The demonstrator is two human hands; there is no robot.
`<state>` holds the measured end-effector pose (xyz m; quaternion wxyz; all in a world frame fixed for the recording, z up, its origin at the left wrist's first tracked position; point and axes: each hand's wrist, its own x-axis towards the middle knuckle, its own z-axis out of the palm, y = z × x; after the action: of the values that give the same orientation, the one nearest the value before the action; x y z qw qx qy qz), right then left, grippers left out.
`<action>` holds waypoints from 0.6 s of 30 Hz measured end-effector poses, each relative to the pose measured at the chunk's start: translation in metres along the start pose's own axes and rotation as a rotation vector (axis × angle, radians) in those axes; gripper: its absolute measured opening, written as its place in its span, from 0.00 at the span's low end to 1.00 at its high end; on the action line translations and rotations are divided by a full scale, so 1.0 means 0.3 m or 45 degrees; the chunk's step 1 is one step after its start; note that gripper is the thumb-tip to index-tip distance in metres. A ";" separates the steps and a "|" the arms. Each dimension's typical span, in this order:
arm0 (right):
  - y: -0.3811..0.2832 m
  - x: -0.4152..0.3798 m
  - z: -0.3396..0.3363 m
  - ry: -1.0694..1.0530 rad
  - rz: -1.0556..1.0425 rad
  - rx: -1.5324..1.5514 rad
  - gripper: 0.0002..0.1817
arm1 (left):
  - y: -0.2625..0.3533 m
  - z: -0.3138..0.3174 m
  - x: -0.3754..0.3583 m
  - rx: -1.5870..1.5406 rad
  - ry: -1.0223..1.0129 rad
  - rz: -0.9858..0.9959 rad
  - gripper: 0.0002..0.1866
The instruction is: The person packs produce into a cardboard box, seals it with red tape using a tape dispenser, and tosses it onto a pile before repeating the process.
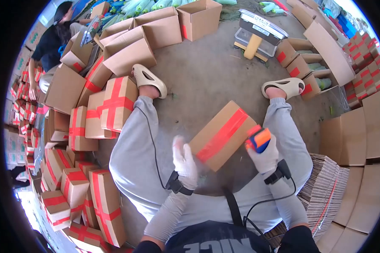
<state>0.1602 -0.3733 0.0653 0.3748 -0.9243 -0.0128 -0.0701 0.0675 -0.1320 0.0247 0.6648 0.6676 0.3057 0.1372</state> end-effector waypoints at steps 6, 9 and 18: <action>-0.142 -0.087 -0.073 -0.165 -0.482 -0.131 0.35 | 0.240 0.208 -0.085 -0.466 -0.695 -0.148 0.20; -0.182 -0.072 -0.067 -0.308 -0.382 -0.277 0.33 | 0.215 0.229 -0.027 -0.477 -0.630 -0.341 0.19; 0.158 -0.005 0.030 -0.846 0.063 -0.665 0.32 | -0.171 0.152 0.594 0.628 -0.926 -0.430 0.28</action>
<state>0.1635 -0.4012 0.0260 0.1051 -0.9607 -0.0926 0.2398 0.2208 -0.0670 -0.0684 0.5633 0.7514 0.1807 -0.2923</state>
